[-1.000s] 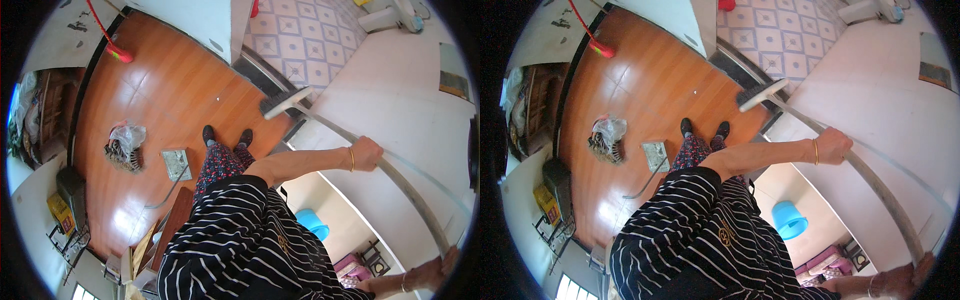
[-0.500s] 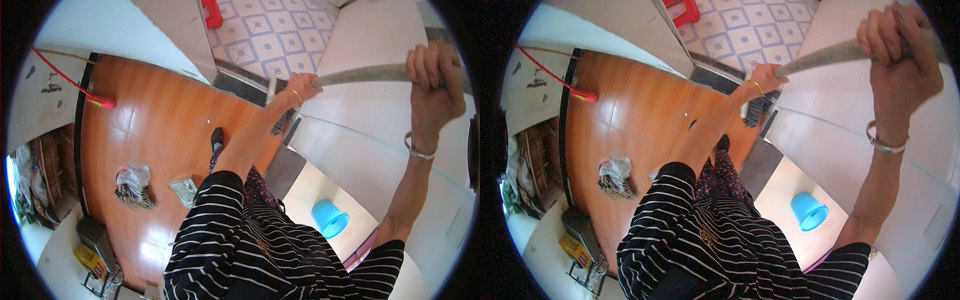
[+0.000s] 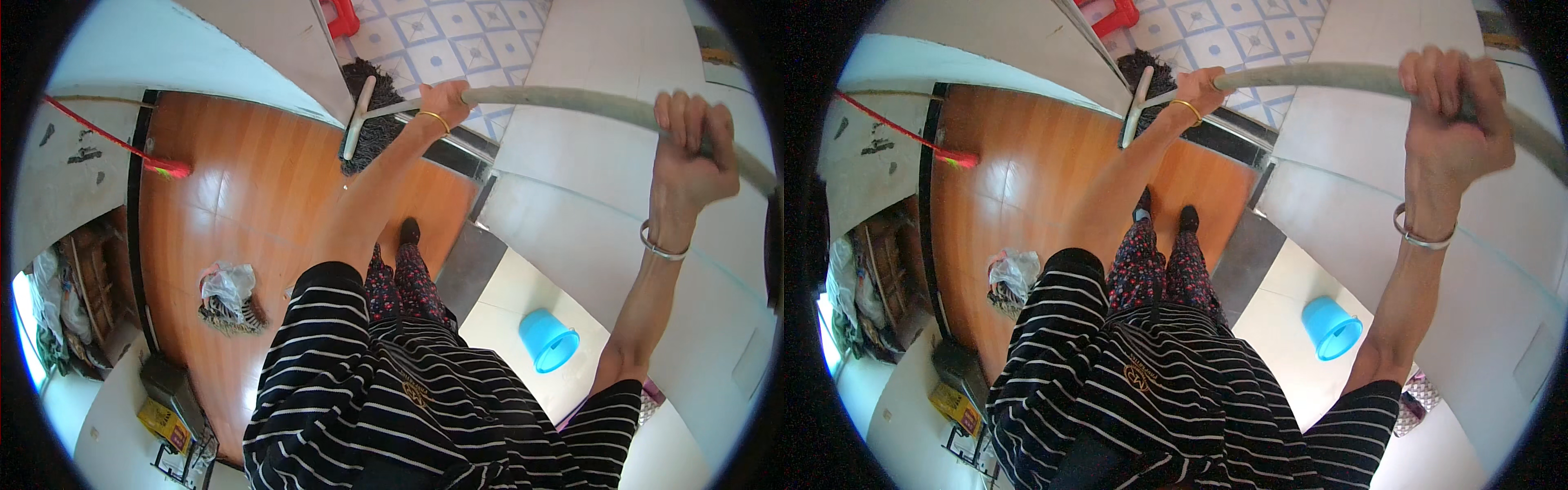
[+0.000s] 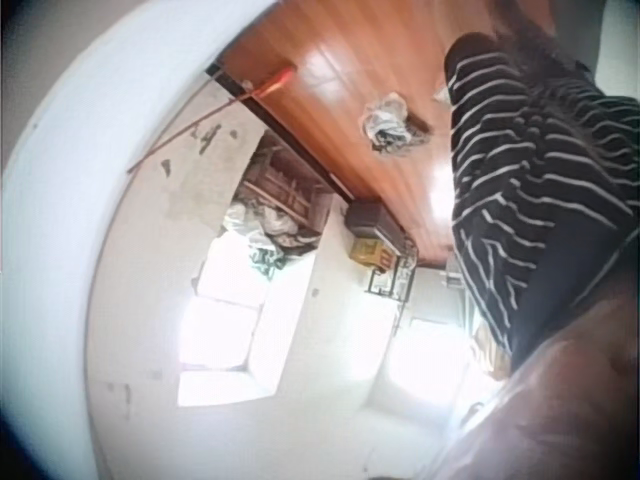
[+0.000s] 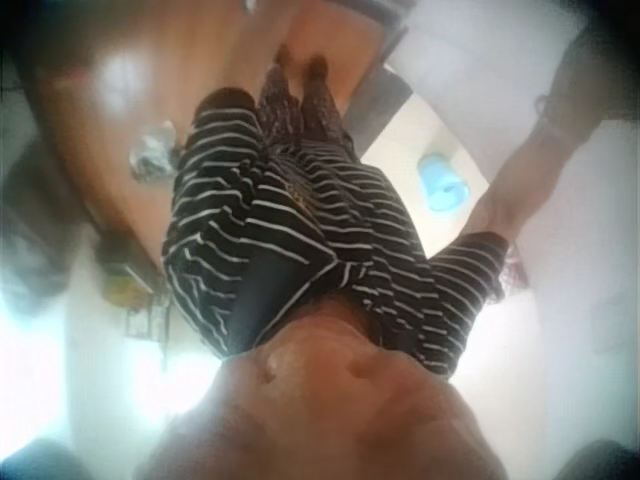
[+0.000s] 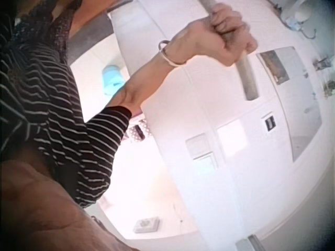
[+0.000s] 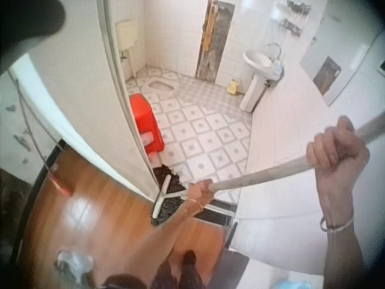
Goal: Sweeping debris from a wooden floor into a pile using a large broom.
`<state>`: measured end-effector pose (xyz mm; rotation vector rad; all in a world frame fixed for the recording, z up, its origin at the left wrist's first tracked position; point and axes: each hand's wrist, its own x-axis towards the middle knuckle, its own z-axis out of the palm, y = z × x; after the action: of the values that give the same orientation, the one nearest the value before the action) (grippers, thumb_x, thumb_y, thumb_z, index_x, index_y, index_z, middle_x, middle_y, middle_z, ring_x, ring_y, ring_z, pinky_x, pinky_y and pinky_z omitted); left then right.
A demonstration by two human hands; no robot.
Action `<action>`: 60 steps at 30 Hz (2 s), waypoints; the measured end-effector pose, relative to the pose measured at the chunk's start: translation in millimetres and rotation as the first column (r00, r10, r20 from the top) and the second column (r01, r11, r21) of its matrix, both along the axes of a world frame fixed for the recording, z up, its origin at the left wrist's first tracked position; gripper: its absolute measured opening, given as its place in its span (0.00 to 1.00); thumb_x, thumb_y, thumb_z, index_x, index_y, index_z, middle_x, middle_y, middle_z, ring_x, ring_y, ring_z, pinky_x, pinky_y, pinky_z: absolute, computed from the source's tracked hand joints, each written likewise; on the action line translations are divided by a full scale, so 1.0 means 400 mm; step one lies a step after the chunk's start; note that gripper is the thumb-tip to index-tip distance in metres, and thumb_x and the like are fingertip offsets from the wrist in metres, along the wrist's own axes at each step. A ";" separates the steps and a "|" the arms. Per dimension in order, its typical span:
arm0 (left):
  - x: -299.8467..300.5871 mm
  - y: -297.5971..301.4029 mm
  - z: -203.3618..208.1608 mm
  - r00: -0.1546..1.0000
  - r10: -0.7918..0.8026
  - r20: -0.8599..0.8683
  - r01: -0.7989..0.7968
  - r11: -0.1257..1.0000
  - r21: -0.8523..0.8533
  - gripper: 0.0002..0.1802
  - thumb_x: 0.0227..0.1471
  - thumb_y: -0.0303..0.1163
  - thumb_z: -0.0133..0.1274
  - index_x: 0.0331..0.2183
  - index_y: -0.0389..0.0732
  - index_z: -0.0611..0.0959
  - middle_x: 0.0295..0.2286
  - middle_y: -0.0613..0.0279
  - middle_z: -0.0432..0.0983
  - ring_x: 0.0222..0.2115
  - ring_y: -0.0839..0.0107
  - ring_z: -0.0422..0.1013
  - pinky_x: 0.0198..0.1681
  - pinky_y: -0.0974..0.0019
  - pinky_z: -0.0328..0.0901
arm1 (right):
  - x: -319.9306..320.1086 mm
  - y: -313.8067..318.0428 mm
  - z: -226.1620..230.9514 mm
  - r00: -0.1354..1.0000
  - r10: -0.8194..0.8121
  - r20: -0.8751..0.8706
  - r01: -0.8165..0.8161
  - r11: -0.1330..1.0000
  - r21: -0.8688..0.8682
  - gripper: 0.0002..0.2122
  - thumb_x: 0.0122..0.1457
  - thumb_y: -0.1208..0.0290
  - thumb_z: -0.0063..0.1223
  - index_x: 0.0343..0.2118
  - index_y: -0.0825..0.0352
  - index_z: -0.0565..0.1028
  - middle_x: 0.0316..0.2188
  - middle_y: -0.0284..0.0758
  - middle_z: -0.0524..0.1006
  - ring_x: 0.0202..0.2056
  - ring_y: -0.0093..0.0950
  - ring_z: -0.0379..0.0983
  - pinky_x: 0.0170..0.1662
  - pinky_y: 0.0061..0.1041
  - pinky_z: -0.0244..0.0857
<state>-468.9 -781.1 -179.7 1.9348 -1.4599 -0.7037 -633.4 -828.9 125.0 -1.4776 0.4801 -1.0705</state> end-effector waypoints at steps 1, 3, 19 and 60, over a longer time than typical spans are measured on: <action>-0.031 0.006 -0.012 1.000 -0.002 -0.001 0.002 1.000 0.022 0.09 0.42 0.41 0.50 0.20 0.47 0.77 0.19 0.59 0.74 0.26 0.60 0.70 0.35 0.59 0.56 | -0.031 0.026 -0.003 0.998 -0.063 0.020 0.062 0.997 0.045 0.15 0.48 0.72 0.41 0.11 0.58 0.51 0.10 0.26 0.49 0.15 0.20 0.44 0.25 0.24 0.45; -0.098 0.025 -0.033 1.000 -0.020 -0.001 0.020 1.000 -0.015 0.06 0.40 0.36 0.51 0.20 0.46 0.75 0.21 0.60 0.74 0.29 0.59 0.70 0.37 0.60 0.53 | -0.087 0.088 -0.010 0.982 -0.183 0.045 0.178 0.978 0.110 0.14 0.48 0.74 0.40 0.11 0.58 0.51 0.10 0.26 0.49 0.15 0.20 0.43 0.24 0.23 0.42; -0.647 0.049 -0.009 0.873 -0.439 -0.213 0.430 0.898 -0.091 0.10 0.34 0.31 0.57 0.24 0.41 0.76 0.25 0.53 0.73 0.30 0.53 0.70 0.34 0.56 0.61 | -0.500 0.297 0.071 0.801 -0.588 -0.117 0.589 0.808 -0.029 0.12 0.44 0.79 0.38 0.12 0.58 0.52 0.10 0.26 0.48 0.15 0.19 0.43 0.25 0.23 0.42; -0.643 0.536 0.253 0.444 -0.892 -0.086 0.872 0.452 -0.186 0.07 0.32 0.36 0.52 0.13 0.45 0.75 0.15 0.56 0.72 0.20 0.54 0.71 0.25 0.55 0.65 | -0.662 1.015 0.239 0.508 -0.836 0.207 0.861 0.499 -0.097 0.14 0.47 0.72 0.47 0.14 0.58 0.54 0.13 0.25 0.50 0.19 0.19 0.48 0.28 0.23 0.48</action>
<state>-726.0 -566.7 -78.6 0.8129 -2.3270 -1.1539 -898.4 -422.9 220.7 -1.2920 1.1175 -2.0478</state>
